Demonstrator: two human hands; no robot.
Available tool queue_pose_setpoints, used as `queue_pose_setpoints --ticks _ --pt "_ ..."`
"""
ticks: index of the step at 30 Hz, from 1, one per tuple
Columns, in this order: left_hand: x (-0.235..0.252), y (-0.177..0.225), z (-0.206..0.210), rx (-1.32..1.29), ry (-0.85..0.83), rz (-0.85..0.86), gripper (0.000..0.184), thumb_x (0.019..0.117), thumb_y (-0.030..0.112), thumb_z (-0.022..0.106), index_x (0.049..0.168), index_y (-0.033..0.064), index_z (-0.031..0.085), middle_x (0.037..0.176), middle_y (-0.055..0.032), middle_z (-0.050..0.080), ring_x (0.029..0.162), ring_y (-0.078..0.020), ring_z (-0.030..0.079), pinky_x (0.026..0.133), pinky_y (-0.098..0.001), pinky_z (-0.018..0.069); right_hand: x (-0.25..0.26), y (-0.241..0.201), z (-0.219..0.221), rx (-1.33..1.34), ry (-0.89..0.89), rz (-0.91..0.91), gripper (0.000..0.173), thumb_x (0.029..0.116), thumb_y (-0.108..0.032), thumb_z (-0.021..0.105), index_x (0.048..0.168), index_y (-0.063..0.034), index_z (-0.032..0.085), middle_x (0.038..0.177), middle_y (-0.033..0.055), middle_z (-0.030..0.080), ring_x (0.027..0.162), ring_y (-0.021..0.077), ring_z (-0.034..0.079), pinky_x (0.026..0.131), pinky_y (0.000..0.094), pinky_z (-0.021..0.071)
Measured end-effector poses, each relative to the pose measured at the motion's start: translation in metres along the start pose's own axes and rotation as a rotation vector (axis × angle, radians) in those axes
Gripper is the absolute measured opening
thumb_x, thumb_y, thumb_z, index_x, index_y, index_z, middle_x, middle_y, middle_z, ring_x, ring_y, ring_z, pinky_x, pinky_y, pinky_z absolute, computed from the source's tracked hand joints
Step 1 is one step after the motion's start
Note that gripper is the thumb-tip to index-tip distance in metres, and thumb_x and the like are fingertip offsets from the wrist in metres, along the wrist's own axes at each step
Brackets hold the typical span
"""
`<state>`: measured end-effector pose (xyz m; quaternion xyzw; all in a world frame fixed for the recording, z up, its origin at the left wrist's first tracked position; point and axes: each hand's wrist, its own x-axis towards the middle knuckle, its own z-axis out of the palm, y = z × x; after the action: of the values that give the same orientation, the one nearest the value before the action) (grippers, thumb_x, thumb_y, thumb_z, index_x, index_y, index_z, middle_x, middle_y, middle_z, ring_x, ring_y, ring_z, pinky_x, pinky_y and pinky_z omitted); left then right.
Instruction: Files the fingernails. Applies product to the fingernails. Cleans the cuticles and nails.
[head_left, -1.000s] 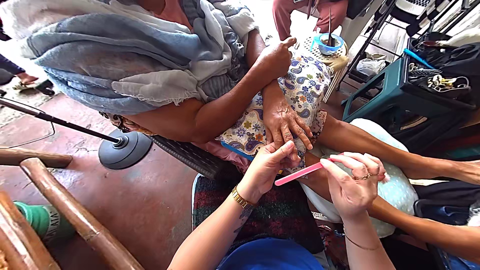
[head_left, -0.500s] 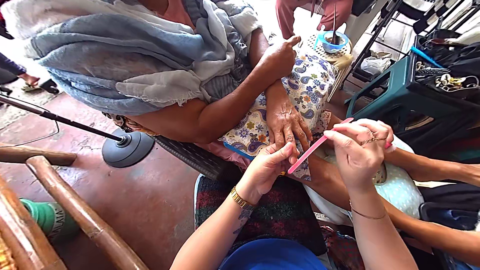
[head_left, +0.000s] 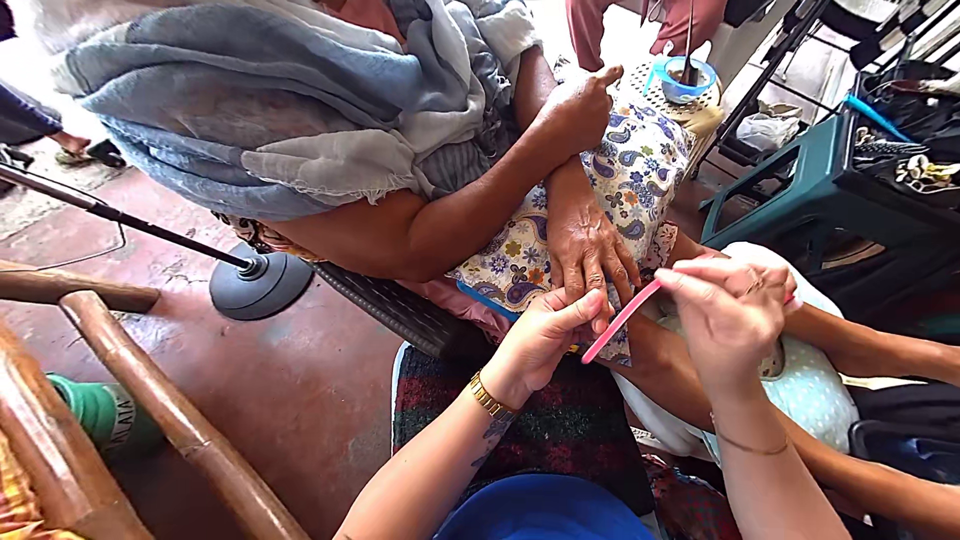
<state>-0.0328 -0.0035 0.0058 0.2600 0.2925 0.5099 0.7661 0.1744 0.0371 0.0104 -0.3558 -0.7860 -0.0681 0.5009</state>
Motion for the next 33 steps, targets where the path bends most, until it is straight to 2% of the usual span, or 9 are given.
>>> queue_pose_setpoints --ticks 3,6,9,12,16,20,23,27,33 --pt "0.0 0.0 -0.003 -0.015 -0.026 0.003 0.028 0.1032 0.008 0.05 0.084 0.0066 0.07 0.075 -0.0012 0.07 0.075 -0.0087 0.07 0.082 -0.0277 0.0595 -0.007 -0.013 -0.003 0.06 -0.072 -0.037 0.014 0.0953 -0.012 0.071 0.096 -0.022 0.08 0.096 0.0012 0.072 0.101 0.0147 0.06 0.106 0.0398 0.0336" --pt "0.0 0.0 -0.002 -0.001 -0.004 -0.01 0.028 0.1041 0.009 0.048 0.085 0.0069 0.069 0.074 -0.0008 0.07 0.073 -0.0092 0.069 0.082 -0.028 0.059 -0.001 0.025 -0.009 -0.022 0.005 0.066 0.007 0.0938 -0.015 0.075 0.094 -0.0145 0.082 0.092 0.0074 0.071 0.097 0.0197 0.062 0.092 0.0402 0.0416" --pt "0.001 0.0 -0.004 -0.008 -0.008 0.004 0.028 0.1046 0.01 0.049 0.086 0.0064 0.069 0.075 -0.0015 0.07 0.074 -0.009 0.069 0.081 -0.0266 0.0589 0.006 0.031 -0.015 0.079 -0.016 0.038 0.008 0.0956 -0.015 0.073 0.095 -0.0161 0.081 0.105 0.004 0.073 0.116 0.0199 0.06 0.106 0.0446 0.0366" --pt "0.001 0.001 -0.004 -0.016 -0.009 -0.003 0.029 0.1043 0.01 0.049 0.084 0.0066 0.07 0.074 -0.0014 0.07 0.073 -0.0081 0.069 0.079 -0.0259 0.0593 0.007 0.007 -0.008 0.16 -0.14 -0.101 0.01 0.0959 -0.015 0.072 0.095 -0.0211 0.079 0.11 0.0005 0.071 0.127 0.0181 0.054 0.121 0.0491 0.0216" --pt "0.0 0.0 -0.003 -0.005 0.018 -0.008 0.027 0.1038 0.01 0.05 0.085 0.0067 0.069 0.075 -0.0017 0.07 0.074 -0.0097 0.07 0.082 -0.0288 0.0595 0.019 0.022 0.005 0.074 -0.09 -0.114 0.01 0.0941 -0.012 0.073 0.095 -0.0178 0.081 0.105 0.0054 0.074 0.116 0.0229 0.06 0.111 0.0519 0.0285" --pt "0.0 0.002 -0.005 -0.017 0.0 -0.005 0.027 0.1034 0.009 0.051 0.084 0.0074 0.07 0.075 -0.0014 0.07 0.074 -0.009 0.07 0.083 -0.0283 0.059 0.026 0.014 0.009 0.158 -0.175 -0.207 0.01 0.0945 -0.012 0.073 0.094 -0.0185 0.08 0.106 0.005 0.073 0.119 0.0222 0.058 0.116 0.054 0.0223" --pt "0.0 0.001 -0.006 -0.006 -0.001 -0.011 0.026 0.1039 0.011 0.051 0.086 0.007 0.069 0.076 -0.0018 0.07 0.074 -0.0092 0.069 0.081 -0.0281 0.059 0.035 0.026 0.011 0.089 -0.137 -0.182 0.011 0.0949 -0.012 0.073 0.096 -0.0176 0.082 0.104 0.0062 0.074 0.115 0.0244 0.06 0.112 0.0527 0.0281" --pt "0.001 0.001 -0.005 -0.015 0.001 -0.005 0.026 0.1028 0.009 0.053 0.083 0.0084 0.07 0.074 -0.0002 0.069 0.074 -0.0087 0.069 0.084 -0.0293 0.0588 0.037 0.018 0.01 0.143 -0.192 -0.259 0.012 0.0937 -0.01 0.072 0.095 -0.0179 0.081 0.104 0.0064 0.072 0.113 0.0239 0.059 0.114 0.0537 0.0241" --pt "0.001 0.001 -0.004 -0.012 -0.003 -0.001 0.027 0.1023 0.008 0.052 0.081 0.0076 0.069 0.073 -0.0006 0.069 0.073 -0.0084 0.068 0.082 -0.0275 0.0586 0.039 0.014 0.003 0.091 -0.174 -0.257 0.011 0.0934 -0.01 0.073 0.096 -0.0178 0.08 0.103 0.0074 0.072 0.109 0.0245 0.059 0.11 0.0527 0.0279"
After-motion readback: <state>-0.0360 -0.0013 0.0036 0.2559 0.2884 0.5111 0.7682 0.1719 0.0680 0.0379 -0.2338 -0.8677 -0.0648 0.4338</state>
